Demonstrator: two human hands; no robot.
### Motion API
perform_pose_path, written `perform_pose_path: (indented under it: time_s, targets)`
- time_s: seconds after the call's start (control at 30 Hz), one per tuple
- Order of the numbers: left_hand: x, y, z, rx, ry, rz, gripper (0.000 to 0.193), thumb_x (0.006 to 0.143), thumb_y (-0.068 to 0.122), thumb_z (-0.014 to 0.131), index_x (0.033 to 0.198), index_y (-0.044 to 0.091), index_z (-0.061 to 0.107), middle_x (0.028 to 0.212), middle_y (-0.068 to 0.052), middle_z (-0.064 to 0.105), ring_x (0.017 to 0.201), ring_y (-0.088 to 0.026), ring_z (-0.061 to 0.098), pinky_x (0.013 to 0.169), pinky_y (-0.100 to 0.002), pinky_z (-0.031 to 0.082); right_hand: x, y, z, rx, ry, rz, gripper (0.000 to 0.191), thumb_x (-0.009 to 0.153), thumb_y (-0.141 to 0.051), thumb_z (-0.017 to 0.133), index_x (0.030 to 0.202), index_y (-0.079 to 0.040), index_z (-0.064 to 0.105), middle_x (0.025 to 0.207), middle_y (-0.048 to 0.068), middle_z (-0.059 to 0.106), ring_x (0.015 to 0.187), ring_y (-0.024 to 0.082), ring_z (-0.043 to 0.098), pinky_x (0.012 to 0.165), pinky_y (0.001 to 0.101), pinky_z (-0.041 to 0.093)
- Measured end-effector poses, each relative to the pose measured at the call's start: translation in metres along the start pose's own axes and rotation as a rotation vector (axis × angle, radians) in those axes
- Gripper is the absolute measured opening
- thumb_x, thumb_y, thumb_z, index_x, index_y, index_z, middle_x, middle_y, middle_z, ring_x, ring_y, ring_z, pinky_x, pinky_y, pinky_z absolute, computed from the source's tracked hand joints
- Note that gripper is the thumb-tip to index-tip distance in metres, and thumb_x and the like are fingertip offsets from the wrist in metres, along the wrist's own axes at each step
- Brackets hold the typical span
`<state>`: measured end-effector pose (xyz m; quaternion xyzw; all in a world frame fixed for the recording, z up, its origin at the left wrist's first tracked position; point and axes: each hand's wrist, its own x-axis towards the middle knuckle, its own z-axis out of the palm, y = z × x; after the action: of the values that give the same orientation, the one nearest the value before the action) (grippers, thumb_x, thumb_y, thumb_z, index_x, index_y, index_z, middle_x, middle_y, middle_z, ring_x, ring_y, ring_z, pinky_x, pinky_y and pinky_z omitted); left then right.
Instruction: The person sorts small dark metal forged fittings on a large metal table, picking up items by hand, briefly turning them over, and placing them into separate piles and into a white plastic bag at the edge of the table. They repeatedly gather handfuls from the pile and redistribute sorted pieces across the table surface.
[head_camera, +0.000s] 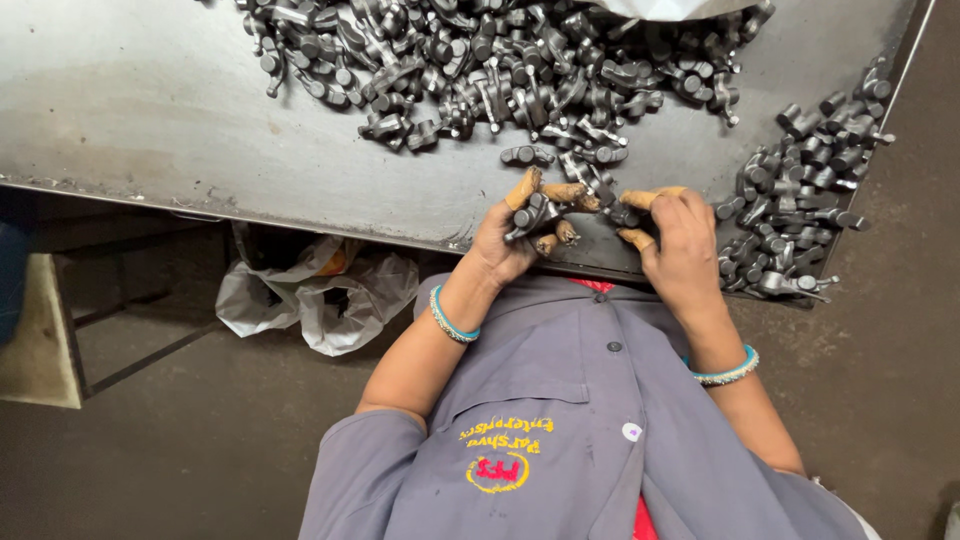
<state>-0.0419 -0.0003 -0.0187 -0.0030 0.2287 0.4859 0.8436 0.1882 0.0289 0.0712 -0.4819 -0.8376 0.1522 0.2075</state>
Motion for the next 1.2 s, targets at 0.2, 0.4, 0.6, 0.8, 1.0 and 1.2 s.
perform_pose_path:
  time_s: [0.2,0.4,0.6,0.8,1.0,1.2]
  targets:
    - [-0.006,-0.003,0.011,0.063,-0.102,0.032,0.066,0.108,0.051,0.051,0.141,-0.005,0.059,0.127,-0.018,0.07,0.085,-0.02,0.07,0.061,-0.026,0.052,-0.014,0.026,0.012,0.732,-0.001,0.365,0.031,0.089,-0.004,0.083,0.115,-0.004,0.066,0.107,0.01,0.069,0.096,0.023,0.068,0.085,0.0362,0.056]
    - [-0.013,0.0,0.025,0.173,-0.18,0.076,0.069,0.107,0.05,0.053,0.155,0.0,0.046,0.131,-0.021,0.067,0.084,-0.018,0.069,0.057,-0.024,0.051,-0.026,0.062,0.017,1.747,-0.056,0.826,0.033,0.098,-0.014,0.071,0.128,-0.003,0.062,0.107,0.013,0.073,0.089,0.023,0.071,0.073,0.0338,0.058]
    - [-0.008,-0.002,0.028,0.107,-0.221,-0.002,0.083,0.108,0.062,0.042,0.154,-0.007,0.047,0.133,-0.02,0.068,0.088,-0.021,0.071,0.057,-0.028,0.055,-0.02,0.056,0.015,1.737,-0.095,0.821,0.036,0.105,-0.016,0.068,0.134,0.004,0.063,0.11,0.013,0.072,0.088,0.021,0.069,0.073,0.0327,0.057]
    - [-0.005,-0.007,0.02,0.054,-0.164,-0.031,0.088,0.102,0.069,0.037,0.15,-0.004,0.049,0.125,-0.019,0.068,0.089,-0.028,0.074,0.064,-0.036,0.062,0.002,0.008,-0.003,1.168,-0.089,0.387,0.028,0.101,-0.001,0.071,0.129,0.003,0.066,0.118,0.01,0.068,0.105,0.017,0.066,0.094,0.0292,0.054]
    - [-0.005,-0.007,0.002,-0.057,-0.171,0.042,0.076,0.109,0.059,0.043,0.135,-0.009,0.061,0.117,-0.024,0.072,0.084,-0.029,0.074,0.051,-0.031,0.053,0.036,-0.023,0.0,0.155,-0.01,0.142,0.042,0.08,0.002,0.079,0.121,0.002,0.067,0.109,0.018,0.064,0.103,0.038,0.06,0.088,0.0457,0.049]
    - [-0.005,-0.009,-0.006,-0.126,-0.197,0.064,0.074,0.11,0.058,0.045,0.131,-0.01,0.064,0.112,-0.024,0.073,0.083,-0.029,0.073,0.05,-0.03,0.047,0.032,-0.016,0.028,0.078,0.062,0.127,0.038,0.084,0.0,0.082,0.117,0.001,0.065,0.106,0.017,0.065,0.1,0.037,0.06,0.087,0.0465,0.049]
